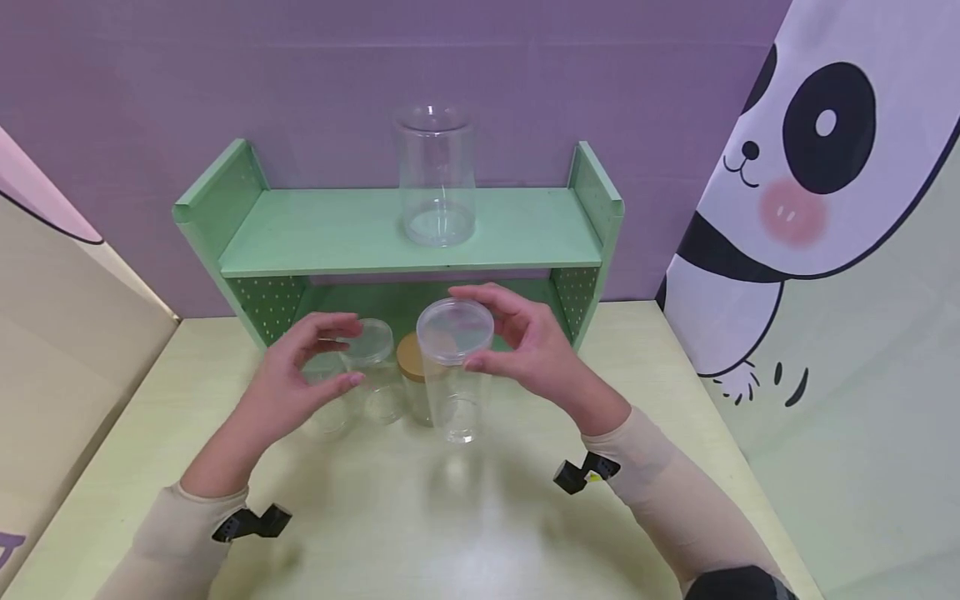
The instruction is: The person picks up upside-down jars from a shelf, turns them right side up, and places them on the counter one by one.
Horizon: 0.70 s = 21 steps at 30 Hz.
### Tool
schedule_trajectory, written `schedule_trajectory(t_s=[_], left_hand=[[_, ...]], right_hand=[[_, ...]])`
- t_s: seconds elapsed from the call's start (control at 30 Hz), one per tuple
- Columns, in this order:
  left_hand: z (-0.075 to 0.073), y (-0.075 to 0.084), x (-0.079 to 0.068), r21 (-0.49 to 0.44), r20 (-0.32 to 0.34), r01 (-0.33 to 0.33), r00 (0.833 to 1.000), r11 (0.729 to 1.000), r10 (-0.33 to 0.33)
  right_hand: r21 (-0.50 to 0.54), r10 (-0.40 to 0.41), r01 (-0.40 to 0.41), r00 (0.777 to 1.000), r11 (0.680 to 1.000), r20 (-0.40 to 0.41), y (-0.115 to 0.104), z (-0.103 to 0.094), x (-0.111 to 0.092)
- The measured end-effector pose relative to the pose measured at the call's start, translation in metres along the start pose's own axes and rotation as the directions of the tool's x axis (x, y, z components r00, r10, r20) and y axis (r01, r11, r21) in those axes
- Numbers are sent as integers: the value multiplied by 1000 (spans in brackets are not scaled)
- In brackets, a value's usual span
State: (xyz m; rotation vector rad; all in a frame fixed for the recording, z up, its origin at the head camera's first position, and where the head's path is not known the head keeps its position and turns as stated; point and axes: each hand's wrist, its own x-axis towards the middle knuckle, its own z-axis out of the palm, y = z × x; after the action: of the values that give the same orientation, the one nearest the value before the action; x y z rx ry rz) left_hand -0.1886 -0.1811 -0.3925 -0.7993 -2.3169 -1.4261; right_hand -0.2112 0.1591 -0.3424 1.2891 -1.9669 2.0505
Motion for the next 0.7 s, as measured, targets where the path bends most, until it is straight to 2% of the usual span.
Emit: schedule_trajectory(t_s=[0.07, 0.13, 0.2, 0.23, 0.3, 0.37, 0.43, 0.47, 0.5, 0.57, 0.63, 0.7], left_hand=[[-10, -2, 1, 21, -86, 7, 996, 1000, -5], [-19, -4, 2, 35, -184, 29, 983, 999, -22], [-28, -6, 4, 28, -299, 49, 954, 998, -38], [-32, -7, 5, 17, -361, 57, 931, 998, -47], [-42, -10, 8, -6, -494, 73, 867, 997, -66], [-52, -14, 13, -20, -613, 80, 786, 997, -76], [-61, -16, 18, -17, -700, 96, 710, 995, -81], [-65, -16, 21, -14, -729, 106, 679, 994, -83], [-69, -14, 24, -11, -749, 116, 657, 993, -85], [-73, -10, 29, -5, -773, 143, 628, 990, -95], [-76, -6, 33, -10, -779, 165, 617, 986, -111], [-78, -6, 36, -23, -779, 184, 613, 983, -133]], right_hand=[[2, -2, 2, 1000, 1000, -5, 2, -2, -1], [4, -4, 4, 1000, 1000, -9, 4, -4, -2], [8, -8, 8, 1000, 1000, -12, 6, -6, -3], [10, -6, 7, 1000, 1000, -14, 7, -7, -4], [14, -1, 2, 1000, 1000, -20, 9, -9, -5], [20, 4, -3, 1000, 1000, -24, 10, -11, -6], [21, 10, -9, 1000, 1000, -28, 12, -13, -7], [22, 11, -11, 1000, 1000, -28, 12, -13, -7], [23, 14, -13, 999, 1000, -29, 12, -14, -8], [24, 17, -16, 999, 1000, -31, 13, -15, -9], [27, 20, -19, 999, 999, -33, 15, -16, -9], [29, 23, -22, 999, 999, -34, 16, -17, -10]])
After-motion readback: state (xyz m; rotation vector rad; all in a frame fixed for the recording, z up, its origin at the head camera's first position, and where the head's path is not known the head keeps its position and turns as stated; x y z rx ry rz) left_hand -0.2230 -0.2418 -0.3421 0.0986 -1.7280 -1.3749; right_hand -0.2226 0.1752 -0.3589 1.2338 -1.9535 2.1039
